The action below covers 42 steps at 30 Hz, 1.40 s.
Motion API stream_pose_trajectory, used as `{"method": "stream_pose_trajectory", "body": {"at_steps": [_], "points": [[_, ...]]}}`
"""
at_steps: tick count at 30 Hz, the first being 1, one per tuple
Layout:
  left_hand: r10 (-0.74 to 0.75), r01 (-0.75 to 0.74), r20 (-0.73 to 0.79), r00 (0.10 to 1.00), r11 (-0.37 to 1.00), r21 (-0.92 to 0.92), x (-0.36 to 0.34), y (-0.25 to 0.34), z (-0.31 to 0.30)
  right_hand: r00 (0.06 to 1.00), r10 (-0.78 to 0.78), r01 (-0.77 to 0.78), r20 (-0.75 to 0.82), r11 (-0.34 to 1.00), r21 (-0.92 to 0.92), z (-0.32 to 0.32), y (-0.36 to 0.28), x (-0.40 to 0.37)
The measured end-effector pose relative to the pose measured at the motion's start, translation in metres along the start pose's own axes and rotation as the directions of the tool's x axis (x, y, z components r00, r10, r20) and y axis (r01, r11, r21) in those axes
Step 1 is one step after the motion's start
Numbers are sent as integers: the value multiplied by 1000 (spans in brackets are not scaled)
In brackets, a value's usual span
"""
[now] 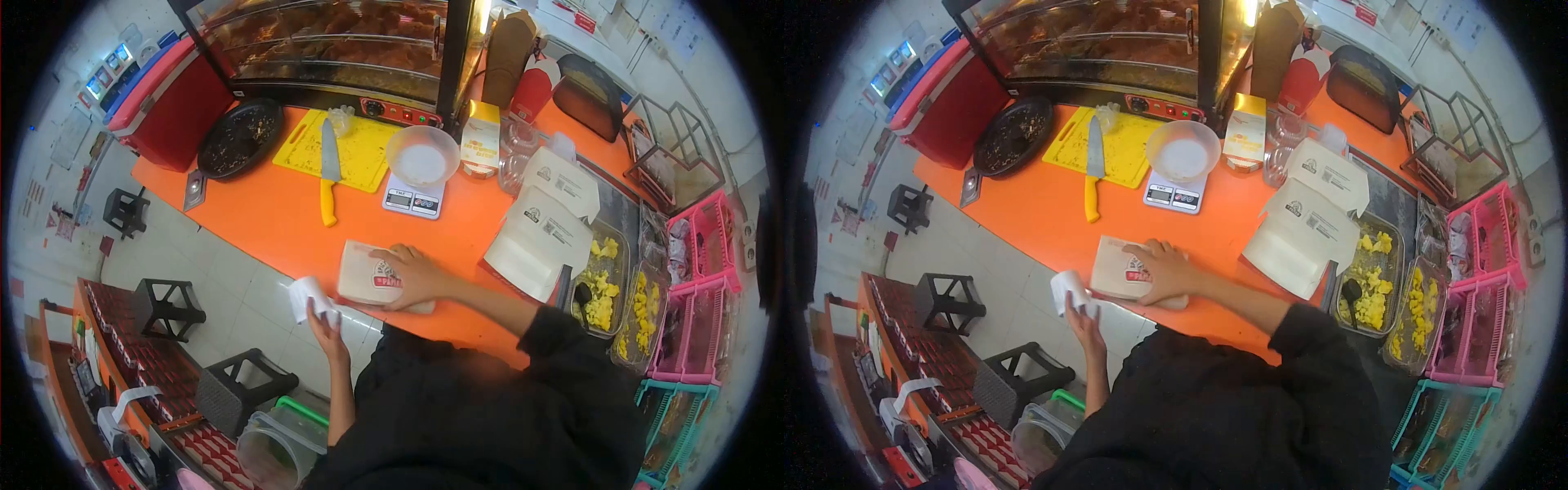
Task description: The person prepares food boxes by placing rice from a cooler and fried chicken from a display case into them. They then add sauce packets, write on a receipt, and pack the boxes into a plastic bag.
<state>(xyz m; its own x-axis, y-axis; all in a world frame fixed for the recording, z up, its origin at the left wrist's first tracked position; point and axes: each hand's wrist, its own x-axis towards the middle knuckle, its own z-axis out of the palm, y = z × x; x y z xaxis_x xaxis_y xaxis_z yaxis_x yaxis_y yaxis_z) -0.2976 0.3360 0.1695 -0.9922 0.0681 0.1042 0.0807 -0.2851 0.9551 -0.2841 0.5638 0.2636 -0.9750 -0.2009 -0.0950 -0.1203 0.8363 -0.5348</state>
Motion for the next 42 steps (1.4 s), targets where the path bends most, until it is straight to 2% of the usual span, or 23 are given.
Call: {"method": "stream_pose_trajectory", "body": {"at_steps": [1,3,4,5,6,7,8,9,10,12,15,17,18,19,21,22,24,26,28,32,37,39,42], "points": [[-60,73,101,993,990,-122,-9,6,8,982,134,-99,-134,966,239,4,-7,-10],[-231,204,242,942,970,133,-17,-18,5,969,211,-163,-128,936,311,22,-24,-30],[-277,300,233,932,951,-72,-17,-13,15,961,166,-35,-223,867,497,32,-28,-38],[-357,350,226,906,934,73,-9,-1,15,934,144,111,-328,753,648,39,-30,-43],[-395,404,303,867,914,34,1,10,14,961,257,-9,-97,384,923,31,-21,-53],[-422,458,379,823,889,-4,11,16,8,955,252,-144,155,-63,988,16,-4,-67],[-453,614,540,709,774,-156,19,3,-13,974,126,-136,189,-345,929,8,17,-78],[-443,631,559,701,750,-196,19,24,3,984,-7,-148,178,-596,789,4,30,-86],[-445,634,565,694,751,-187,19,23,15,985,-2,-138,170,-601,787,2,27,-88],[-412,622,522,747,712,-327,14,19,40,882,431,-13,193,-387,922,-6,20,-92],[-373,559,422,826,630,-539,11,13,65,895,446,-31,-20,106,994,-33,58,-117],[-405,458,265,875,868,-189,24,-1,64,903,407,-42,-136,399,916,-65,72,-139],[-346,336,88,934,935,112,21,-9,50,841,535,-261,-76,526,809,-85,66,-147],[-341,333,66,938,936,110,20,-3,47,909,416,-248,-24,587,771,-88,87,-149],[-251,209,134,959,941,264,23,12,42,921,347,-211,-176,827,521,-85,97,-148],[-157,103,191,969,959,265,24,25,47,933,320,-196,-162,832,518,-88,93,-140],[-190,135,220,957,961,243,20,64,60,924,362,-303,-120,888,346,-94,82,-123],[-214,159,258,942,963,216,16,95,74,928,339,-284,-158,913,292,-95,76,-101],[-81,14,365,927,983,182,11,116,81,926,321,-271,-199,932,242,-95,74,-78],[-118,-12,424,898,957,290,2,156,89,941,146,-151,-304,988,6,-95,84,-13],[32,-192,461,887,933,304,-7,168,96,908,-65,-31,-415,975,-219,-92,80,13],[36,-190,459,888,937,295,-10,174,100,675,-168,-109,-718,940,-322,-84,60,-16],[54,-213,468,882,931,295,-11,182,109,563,106,-197,-820,980,-9,-42,76,-83]]}}
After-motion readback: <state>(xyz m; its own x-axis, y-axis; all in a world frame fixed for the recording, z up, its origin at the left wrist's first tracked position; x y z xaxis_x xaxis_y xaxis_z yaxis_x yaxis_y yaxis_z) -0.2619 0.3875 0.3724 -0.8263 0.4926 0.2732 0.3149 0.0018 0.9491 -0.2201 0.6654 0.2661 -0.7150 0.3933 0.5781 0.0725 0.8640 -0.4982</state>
